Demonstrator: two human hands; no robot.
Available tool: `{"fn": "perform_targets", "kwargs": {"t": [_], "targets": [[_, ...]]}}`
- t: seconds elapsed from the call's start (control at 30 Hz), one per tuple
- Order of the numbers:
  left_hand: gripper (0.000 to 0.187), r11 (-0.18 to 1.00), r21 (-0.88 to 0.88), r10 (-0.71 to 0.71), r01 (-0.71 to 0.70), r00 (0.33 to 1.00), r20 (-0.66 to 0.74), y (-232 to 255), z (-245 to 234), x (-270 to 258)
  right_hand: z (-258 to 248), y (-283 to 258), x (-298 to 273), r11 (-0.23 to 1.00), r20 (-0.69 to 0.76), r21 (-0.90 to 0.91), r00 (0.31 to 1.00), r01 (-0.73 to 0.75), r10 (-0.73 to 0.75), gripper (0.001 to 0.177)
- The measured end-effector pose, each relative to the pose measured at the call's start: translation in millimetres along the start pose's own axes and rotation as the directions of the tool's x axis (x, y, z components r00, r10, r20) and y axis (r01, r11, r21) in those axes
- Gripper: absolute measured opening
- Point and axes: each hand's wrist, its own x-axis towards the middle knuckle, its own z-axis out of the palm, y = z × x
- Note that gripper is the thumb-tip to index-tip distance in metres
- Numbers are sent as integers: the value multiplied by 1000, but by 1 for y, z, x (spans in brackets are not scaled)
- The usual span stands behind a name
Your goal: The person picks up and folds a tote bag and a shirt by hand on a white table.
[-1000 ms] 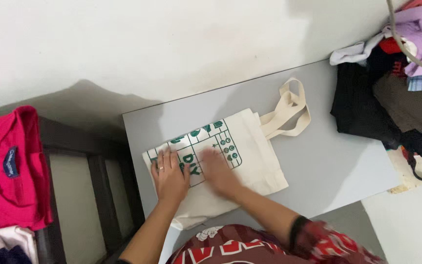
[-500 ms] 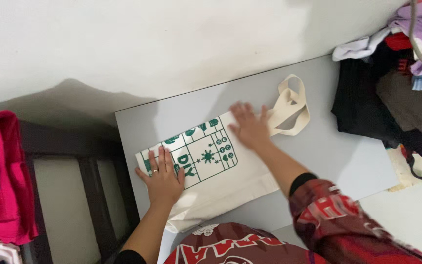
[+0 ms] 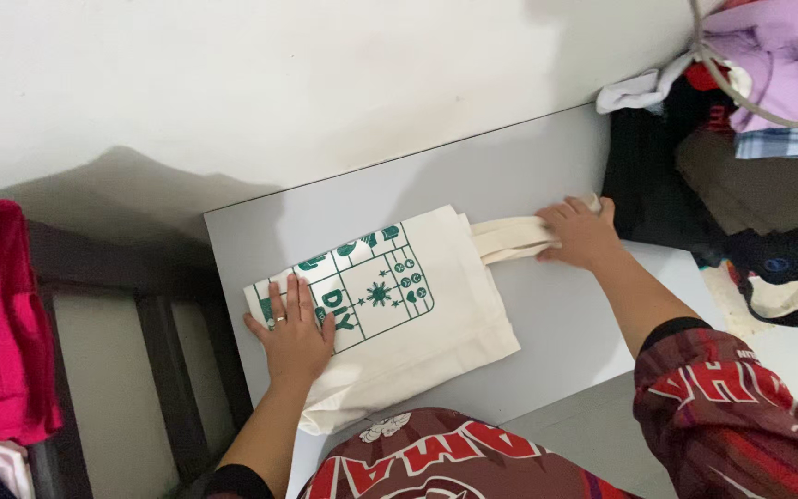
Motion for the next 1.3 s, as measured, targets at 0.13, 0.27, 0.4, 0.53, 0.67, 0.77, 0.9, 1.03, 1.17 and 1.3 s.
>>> {"fn": "perform_targets", "kwargs": {"t": [0.13,0.27,0.4,0.53,0.67,0.77,0.9,1.03,1.17,1.3], "targets": [[75,999,37,12,-14,999,50,-4,-2,-1,10,19,-3,984,25,36,985,-173,172,79],[76,997,71,6,-15,991,134,-6,0,3,11,28,-8,913,152,187,929,-362,337,73],[76,999,45,3,-11,987,162,-6,-1,2,12,43,-3,750,200,513,908,-417,368,65],[76,999,23,-33,28,969,245,-6,-3,3,-10,33,-13,714,28,611,910,-343,413,53],[76,998,-4,-63,67,949,310,-4,-4,3,-41,-27,-30,829,-498,559,801,3,332,38],[75,998,9,-58,57,958,282,-2,-5,0,-45,-112,-52,702,-600,669,734,242,319,51],[77,994,-65,-60,82,953,297,-4,-10,0,-38,-221,-75,549,-430,765,902,336,47,75],[76,981,-118,-106,155,932,346,1,-15,8,-31,-268,-104,585,-167,715,907,382,-387,107],[75,966,-207,-120,152,980,158,20,-21,1,-25,-269,-113,726,-253,325,796,606,-550,105],[69,954,-227,219,-197,973,77,49,-29,-8,-7,-245,-108,691,-504,444,796,571,-335,77]]}}
